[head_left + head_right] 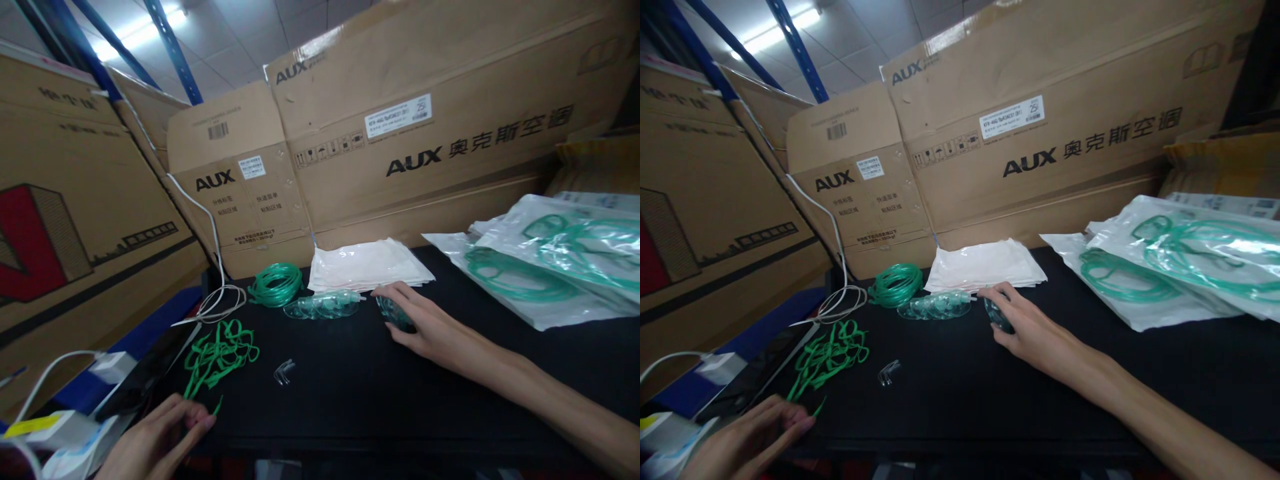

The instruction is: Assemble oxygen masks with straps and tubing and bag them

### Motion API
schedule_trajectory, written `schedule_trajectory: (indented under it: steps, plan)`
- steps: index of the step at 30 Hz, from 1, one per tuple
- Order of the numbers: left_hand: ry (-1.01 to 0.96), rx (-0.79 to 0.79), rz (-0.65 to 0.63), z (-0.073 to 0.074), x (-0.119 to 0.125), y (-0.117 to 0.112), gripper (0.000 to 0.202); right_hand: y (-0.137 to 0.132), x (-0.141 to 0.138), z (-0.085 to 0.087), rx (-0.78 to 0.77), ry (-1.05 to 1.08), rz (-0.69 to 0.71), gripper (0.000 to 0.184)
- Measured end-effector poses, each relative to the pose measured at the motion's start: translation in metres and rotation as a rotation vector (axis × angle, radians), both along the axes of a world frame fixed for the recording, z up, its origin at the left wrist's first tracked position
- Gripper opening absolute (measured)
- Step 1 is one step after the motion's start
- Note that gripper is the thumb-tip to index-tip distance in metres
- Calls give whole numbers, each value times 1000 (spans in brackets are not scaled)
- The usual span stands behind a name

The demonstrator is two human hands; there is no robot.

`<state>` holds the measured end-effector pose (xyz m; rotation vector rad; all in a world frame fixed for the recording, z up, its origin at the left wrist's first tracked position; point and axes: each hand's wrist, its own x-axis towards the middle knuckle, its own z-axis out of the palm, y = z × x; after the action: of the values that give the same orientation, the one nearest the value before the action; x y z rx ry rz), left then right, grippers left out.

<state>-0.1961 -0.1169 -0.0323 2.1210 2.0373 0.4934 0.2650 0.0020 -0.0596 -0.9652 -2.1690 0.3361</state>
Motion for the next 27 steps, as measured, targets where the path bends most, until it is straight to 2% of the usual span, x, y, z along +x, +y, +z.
schedule_trajectory:
  steps: [3,5,8,11,14,17,19,21,23,25,27]
  plan:
    - [-1,8,-1,13,27,18,46,-1,-1,1,4,11,-2,54]
    - [20,56,16,16,40,33,45,-2,-2,3,-1,22,0,54]
    - [50,111,60,8,49,57,40,-6,-3,8,-13,40,23,53]
    - [33,171,118,-1,52,73,35,-11,-5,16,-76,52,45,62]
    - [-10,235,142,4,60,77,38,-16,-5,22,-214,49,39,69]
    - [-27,320,161,20,79,70,44,-19,-5,26,-303,29,37,65]
    - [-85,364,142,30,100,64,46,-20,-6,26,-332,12,51,63]
    - [-192,318,73,36,127,59,46,-20,-7,25,-346,2,79,64]
    - [-317,174,-36,35,159,57,46,-20,-7,23,-322,11,121,64]
    - [-431,-9,-158,30,190,62,50,-19,-8,20,-268,25,170,63]
    - [-557,-116,-241,23,218,72,56,-18,-8,19,-199,35,219,61]
